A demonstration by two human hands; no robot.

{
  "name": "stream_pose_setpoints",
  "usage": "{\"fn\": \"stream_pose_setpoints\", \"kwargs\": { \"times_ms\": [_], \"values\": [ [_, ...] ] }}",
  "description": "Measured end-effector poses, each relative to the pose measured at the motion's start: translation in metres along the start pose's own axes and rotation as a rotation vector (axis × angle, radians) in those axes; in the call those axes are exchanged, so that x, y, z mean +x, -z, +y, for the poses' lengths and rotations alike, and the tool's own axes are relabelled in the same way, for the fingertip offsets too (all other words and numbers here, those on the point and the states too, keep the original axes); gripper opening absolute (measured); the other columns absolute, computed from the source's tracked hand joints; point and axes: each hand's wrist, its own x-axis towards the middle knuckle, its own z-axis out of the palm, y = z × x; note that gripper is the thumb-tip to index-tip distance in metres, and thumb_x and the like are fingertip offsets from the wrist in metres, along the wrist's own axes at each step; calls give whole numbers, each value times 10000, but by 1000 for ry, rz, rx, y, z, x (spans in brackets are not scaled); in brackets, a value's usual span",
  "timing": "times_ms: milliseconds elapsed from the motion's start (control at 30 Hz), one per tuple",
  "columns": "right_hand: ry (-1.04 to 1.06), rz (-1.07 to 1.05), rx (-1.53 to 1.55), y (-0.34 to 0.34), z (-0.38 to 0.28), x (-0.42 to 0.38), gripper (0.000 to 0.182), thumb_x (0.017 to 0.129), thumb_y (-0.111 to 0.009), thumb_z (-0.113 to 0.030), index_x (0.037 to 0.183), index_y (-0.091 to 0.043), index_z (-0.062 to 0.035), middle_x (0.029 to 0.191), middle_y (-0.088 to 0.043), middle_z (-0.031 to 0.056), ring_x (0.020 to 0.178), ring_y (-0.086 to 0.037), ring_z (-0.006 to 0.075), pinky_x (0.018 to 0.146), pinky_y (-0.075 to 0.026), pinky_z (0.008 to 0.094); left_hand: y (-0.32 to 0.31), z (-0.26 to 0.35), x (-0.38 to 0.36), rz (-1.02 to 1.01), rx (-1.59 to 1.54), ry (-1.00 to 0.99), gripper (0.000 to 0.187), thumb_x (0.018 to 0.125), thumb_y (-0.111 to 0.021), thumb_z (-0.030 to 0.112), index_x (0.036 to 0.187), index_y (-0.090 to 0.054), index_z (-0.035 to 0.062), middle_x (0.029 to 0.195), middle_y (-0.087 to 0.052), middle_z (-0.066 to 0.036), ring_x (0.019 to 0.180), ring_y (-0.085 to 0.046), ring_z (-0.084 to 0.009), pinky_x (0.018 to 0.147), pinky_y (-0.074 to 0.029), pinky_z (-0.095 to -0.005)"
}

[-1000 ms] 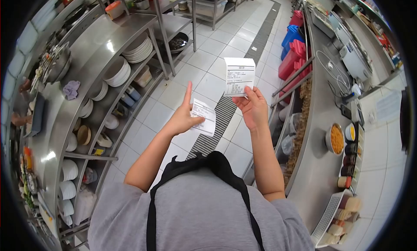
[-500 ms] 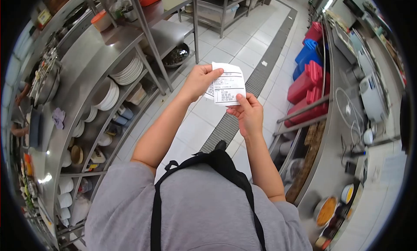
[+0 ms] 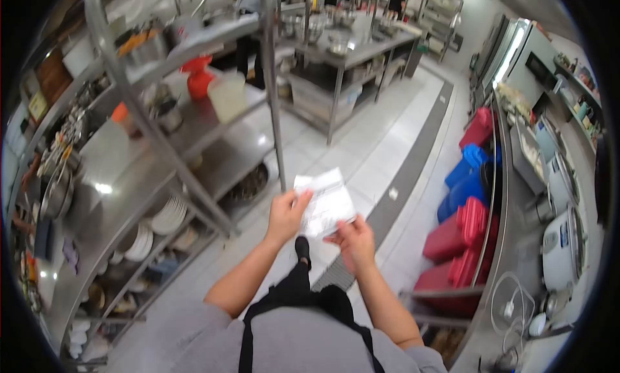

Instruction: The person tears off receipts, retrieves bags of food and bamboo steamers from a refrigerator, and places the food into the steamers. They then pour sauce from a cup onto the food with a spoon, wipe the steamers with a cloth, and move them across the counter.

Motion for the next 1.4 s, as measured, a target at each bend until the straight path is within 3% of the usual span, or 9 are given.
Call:
{"fn": "stream_pose_setpoints", "kwargs": {
  "times_ms": [100,200,433,567,767,967,1133,1300,1400],
  "values": [
    [7,-26,-13,8,-3,101,215,768,-584,-49,951,-485,5,823,-582,97,669,-586,157,576,-519,300,-9,-47,64,47,57,-25,199,801,-571,158,746,-585,-33,543,-484,-11,541,-377,-37,446,-311,-234],
    [-3,-37,-135,20,-28,208,194,761,-591,-39,925,-492,-9,799,-588,94,651,-585,144,513,-515,274,-24,-58,142,25,93,-117,173,780,-575,104,911,-618,-1,765,-633,-97,665,-558,-107,580,-421,-230],
    [99,144,-28,44,-122,420,118,757,-569,-21,851,-502,-43,654,-572,46,453,-518,110,402,-457,234,-52,-93,320,33,-160,58,240,787,-546,72,1019,-587,26,885,-617,-81,750,-539,-91,644,-415,-212],
    [234,-32,-5,39,-180,587,148,768,-571,-50,883,-479,-32,749,-588,67,573,-570,126,462,-464,241,-53,-124,385,145,58,-68,289,765,-560,38,1053,-568,33,911,-602,-74,775,-531,-90,671,-419,-205],
    [379,-283,103,-73,-288,883,104,739,-557,-16,767,-468,-63,676,-535,25,553,-518,122,531,-477,275,-65,-166,451,641,98,44,296,746,-545,-8,1042,-562,-10,948,-588,-89,843,-526,-105,744,-408,-221],
    [318,-362,308,-241,-398,1106,182,708,-517,44,887,-489,61,818,-566,143,691,-598,247,591,-548,290,-107,-165,514,993,110,47,314,744,-513,-41,1056,-544,-36,948,-575,-93,854,-518,-121,773,-395,-235],
    [251,-508,197,-315,-450,1199,154,678,-437,94,829,-465,95,781,-546,195,611,-591,260,523,-551,285,-133,-164,532,1147,251,41,309,750,-502,-38,1057,-540,-40,949,-570,-96,847,-515,-126,770,-400,-244],
    [186,-547,160,-350,-468,1193,82,735,-486,12,811,-506,39,744,-572,151,622,-594,223,549,-546,287,-153,-167,526,1341,155,41,294,764,-502,1,1053,-541,-36,967,-565,-108,870,-515,-139,789,-392,-246],
    [538,-229,35,-319,-429,1147,221,742,-588,-147,890,-482,-22,852,-514,101,711,-534,209,597,-494,319,-161,-165,523,1398,286,114,299,770,-497,31,1058,-539,-35,989,-563,-111,911,-508,-157,828,-371,-261]
  ]
}}
